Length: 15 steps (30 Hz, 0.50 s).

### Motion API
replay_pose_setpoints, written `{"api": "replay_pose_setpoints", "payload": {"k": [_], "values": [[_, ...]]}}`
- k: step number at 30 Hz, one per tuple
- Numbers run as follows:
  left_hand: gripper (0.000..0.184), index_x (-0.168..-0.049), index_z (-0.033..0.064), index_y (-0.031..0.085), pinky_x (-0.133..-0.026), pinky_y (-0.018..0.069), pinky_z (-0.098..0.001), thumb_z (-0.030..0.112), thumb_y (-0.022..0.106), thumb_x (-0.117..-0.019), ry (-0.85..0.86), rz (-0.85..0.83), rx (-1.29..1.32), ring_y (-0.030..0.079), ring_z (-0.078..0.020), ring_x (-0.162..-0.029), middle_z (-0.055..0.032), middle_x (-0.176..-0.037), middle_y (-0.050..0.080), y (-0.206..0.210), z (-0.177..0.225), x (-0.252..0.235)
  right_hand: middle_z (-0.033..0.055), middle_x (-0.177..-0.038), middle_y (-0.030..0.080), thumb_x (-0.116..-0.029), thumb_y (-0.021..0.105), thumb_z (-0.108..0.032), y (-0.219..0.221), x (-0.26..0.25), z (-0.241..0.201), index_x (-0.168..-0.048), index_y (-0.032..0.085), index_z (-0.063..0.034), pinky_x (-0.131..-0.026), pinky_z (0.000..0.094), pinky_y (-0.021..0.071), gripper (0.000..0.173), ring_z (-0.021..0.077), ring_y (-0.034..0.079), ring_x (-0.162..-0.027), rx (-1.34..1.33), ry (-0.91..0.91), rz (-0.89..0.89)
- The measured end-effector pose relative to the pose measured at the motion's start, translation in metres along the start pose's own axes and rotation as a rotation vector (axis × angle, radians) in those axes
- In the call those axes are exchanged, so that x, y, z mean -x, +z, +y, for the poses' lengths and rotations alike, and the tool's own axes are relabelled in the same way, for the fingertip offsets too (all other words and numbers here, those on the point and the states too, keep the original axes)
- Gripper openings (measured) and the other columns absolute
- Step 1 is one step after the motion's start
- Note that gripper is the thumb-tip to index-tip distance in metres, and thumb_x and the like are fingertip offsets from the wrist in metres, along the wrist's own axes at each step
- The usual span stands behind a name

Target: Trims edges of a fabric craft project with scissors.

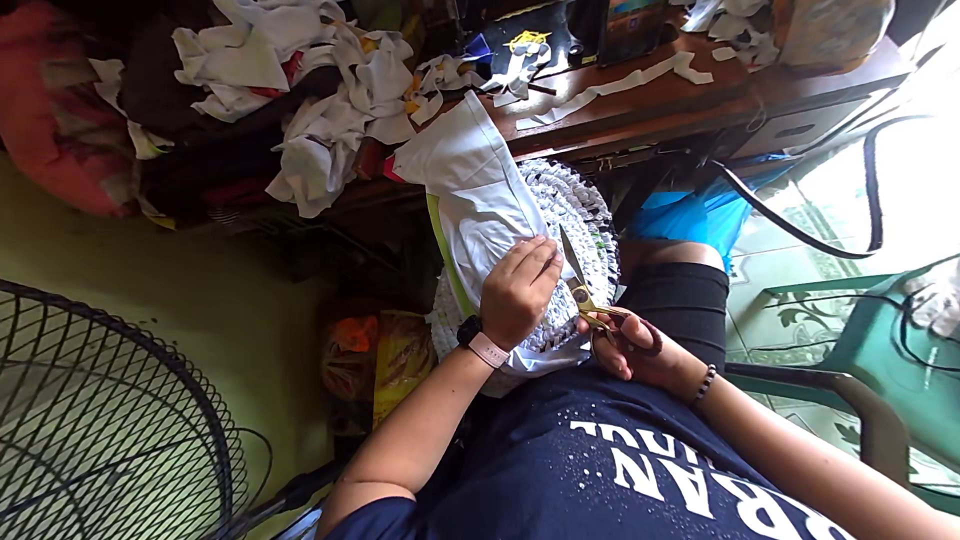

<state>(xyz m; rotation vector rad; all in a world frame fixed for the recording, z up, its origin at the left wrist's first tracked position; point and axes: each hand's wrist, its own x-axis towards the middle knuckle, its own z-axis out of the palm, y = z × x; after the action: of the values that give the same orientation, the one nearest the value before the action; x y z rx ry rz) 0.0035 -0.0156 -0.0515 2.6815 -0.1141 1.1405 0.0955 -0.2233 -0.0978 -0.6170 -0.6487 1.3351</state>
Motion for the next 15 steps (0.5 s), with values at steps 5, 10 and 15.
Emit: {"api": "replay_pose_setpoints", "payload": {"k": [5, 10, 15], "values": [[0.017, -0.101, 0.0030, 0.079, -0.107, 0.0528, -0.0421, 0.002, 0.065, -0.0924, 0.001, 0.005, 0.008, 0.068, -0.0305, -0.121, -0.0146, -0.118, 0.075, 0.0002, 0.0001, -0.0002, -0.0082, -0.064, 0.064, -0.0891, 0.067, -0.064, 0.0011, 0.0005, -0.0011, -0.117, 0.069, -0.0141, -0.050, 0.0168, 0.0514, 0.057, 0.0017, 0.061, -0.052, 0.007, 0.012, 0.016], [0.017, -0.102, 0.0031, 0.079, -0.108, 0.0525, -0.0418, 0.002, 0.065, -0.0925, -0.002, 0.002, 0.001, 0.067, -0.0301, -0.121, -0.0143, -0.119, 0.075, 0.0001, 0.0004, 0.0001, -0.0085, -0.065, 0.064, -0.0893, 0.067, -0.064, 0.0015, 0.0004, -0.0013, -0.117, 0.069, -0.0144, -0.051, 0.0165, 0.0515, 0.057, 0.0013, 0.061, -0.052, 0.007, 0.016, 0.019], [0.017, -0.101, 0.0035, 0.079, -0.108, 0.0525, -0.0417, 0.002, 0.065, -0.0927, 0.000, 0.007, -0.002, 0.067, -0.0298, -0.121, -0.0142, -0.119, 0.074, 0.0007, 0.0002, 0.0004, -0.0082, -0.065, 0.064, -0.0892, 0.067, -0.064, 0.0000, 0.0001, -0.0002, -0.117, 0.068, -0.0142, -0.051, 0.0168, 0.0514, 0.057, 0.0018, 0.061, -0.052, 0.003, 0.007, 0.010]]}}
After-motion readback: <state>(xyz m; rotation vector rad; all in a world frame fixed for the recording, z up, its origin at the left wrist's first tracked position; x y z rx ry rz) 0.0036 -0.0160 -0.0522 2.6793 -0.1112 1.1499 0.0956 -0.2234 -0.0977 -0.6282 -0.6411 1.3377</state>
